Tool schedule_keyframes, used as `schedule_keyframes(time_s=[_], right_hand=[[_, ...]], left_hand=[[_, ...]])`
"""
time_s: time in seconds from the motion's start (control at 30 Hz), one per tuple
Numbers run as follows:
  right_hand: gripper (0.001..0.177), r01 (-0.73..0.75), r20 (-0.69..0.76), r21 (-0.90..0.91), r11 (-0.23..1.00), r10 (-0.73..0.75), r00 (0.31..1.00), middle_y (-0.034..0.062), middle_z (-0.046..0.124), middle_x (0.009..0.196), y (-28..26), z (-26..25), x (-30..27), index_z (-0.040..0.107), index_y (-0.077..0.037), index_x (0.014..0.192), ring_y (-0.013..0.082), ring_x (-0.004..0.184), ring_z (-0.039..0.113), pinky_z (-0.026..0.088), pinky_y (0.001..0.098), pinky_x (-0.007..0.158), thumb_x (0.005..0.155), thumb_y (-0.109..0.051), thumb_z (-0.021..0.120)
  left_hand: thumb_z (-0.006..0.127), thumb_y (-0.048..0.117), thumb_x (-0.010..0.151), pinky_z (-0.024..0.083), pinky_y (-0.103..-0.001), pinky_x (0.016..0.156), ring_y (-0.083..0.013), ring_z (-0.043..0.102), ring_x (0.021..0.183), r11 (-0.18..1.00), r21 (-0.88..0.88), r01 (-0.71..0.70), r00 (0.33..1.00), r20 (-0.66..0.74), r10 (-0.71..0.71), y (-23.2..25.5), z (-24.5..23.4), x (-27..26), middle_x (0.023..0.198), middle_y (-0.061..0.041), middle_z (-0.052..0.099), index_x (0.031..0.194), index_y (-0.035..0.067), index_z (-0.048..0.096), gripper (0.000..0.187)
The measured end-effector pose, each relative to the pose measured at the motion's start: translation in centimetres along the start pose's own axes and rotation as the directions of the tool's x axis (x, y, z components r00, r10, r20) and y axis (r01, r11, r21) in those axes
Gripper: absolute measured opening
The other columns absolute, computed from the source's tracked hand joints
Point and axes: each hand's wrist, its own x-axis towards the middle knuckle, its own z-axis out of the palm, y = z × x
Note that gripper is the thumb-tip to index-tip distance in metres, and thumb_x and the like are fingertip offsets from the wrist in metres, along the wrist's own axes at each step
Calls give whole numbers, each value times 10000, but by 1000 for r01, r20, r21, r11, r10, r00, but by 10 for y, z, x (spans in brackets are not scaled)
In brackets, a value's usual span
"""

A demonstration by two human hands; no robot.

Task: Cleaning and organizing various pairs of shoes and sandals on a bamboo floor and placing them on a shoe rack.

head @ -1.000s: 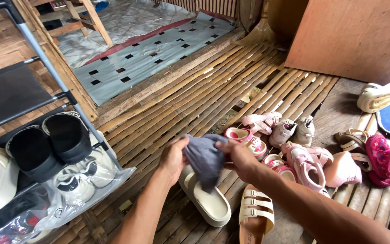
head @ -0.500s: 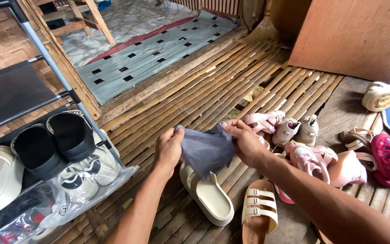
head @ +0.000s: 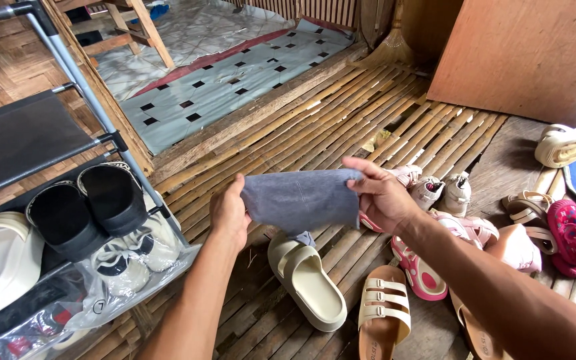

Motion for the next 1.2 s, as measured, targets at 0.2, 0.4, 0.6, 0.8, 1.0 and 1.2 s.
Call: schedule_keyframes(time_s=[0.2, 0.4, 0.6, 0.8, 1.0, 1.2], right_hand=[[297, -148, -212, -723, 674, -13, 977, 39, 758, 989, -23, 37, -21, 757, -179, 1182, 196, 967, 616, 487, 433, 867, 913, -75, 684], [199, 54, -245, -268, 962, -122, 962, 51, 742, 1007, -5, -14, -2, 772, -75, 1152, 189, 901, 595, 515, 374, 859, 975, -75, 680], [352, 76, -220, -267, 961, -138, 966, 51, 746, 979, -26, 3, -11, 764, -137, 1144, 137, 868, 693, 603, 253, 851, 858, 36, 653], [237, 134, -132, -592, 795, -259, 957, 72, 742, 942, -38, 9, -17, 733, -40, 1131, 137, 777, 640, 535, 276, 675, 903, 2, 685], [222, -346, -301, -64, 936, 313, 901, 78, 682, 845, -38, 48, -34, 618, -69, 872, 186, 714, 627, 544, 332, 707, 958, -273, 599], [130, -153, -265, 12, 988, 151, 952, -38, 610, 794, -8, 25, -26, 559, -152, 811, 147, 736, 569, 430, 353, 825, 869, -133, 674]], left_hand=[[682, -12, 787, 539, -310, 914, -128, 695, 1020, 789, 549, -275, 950, 280, 136, 8, -3, -10, 1118, -26, 722, 1206, 105, 658, 436], [667, 24, 880, 554, -277, 700, -128, 669, 740, 756, 633, -165, 986, 121, 114, 24, 9, -31, 869, -37, 757, 1048, 80, 778, 209], [687, 14, 897, 549, -242, 748, -102, 665, 781, 889, 287, -356, 923, 260, 285, 3, 6, -7, 915, -28, 747, 1050, 42, 764, 173], [658, 2, 875, 573, -335, 827, -157, 679, 874, 959, -28, -284, 899, 341, 276, 7, 4, 3, 964, -65, 732, 1041, 35, 715, 178], [664, 125, 927, 520, -343, 917, -177, 660, 976, 973, -155, -171, 869, 441, 223, 12, 8, -5, 1048, -82, 716, 1086, 57, 683, 174], [621, 12, 864, 601, -496, 852, -235, 659, 949, 962, 258, 93, 991, 70, -114, 29, 33, -48, 1038, -113, 614, 1219, 63, 484, 384]])
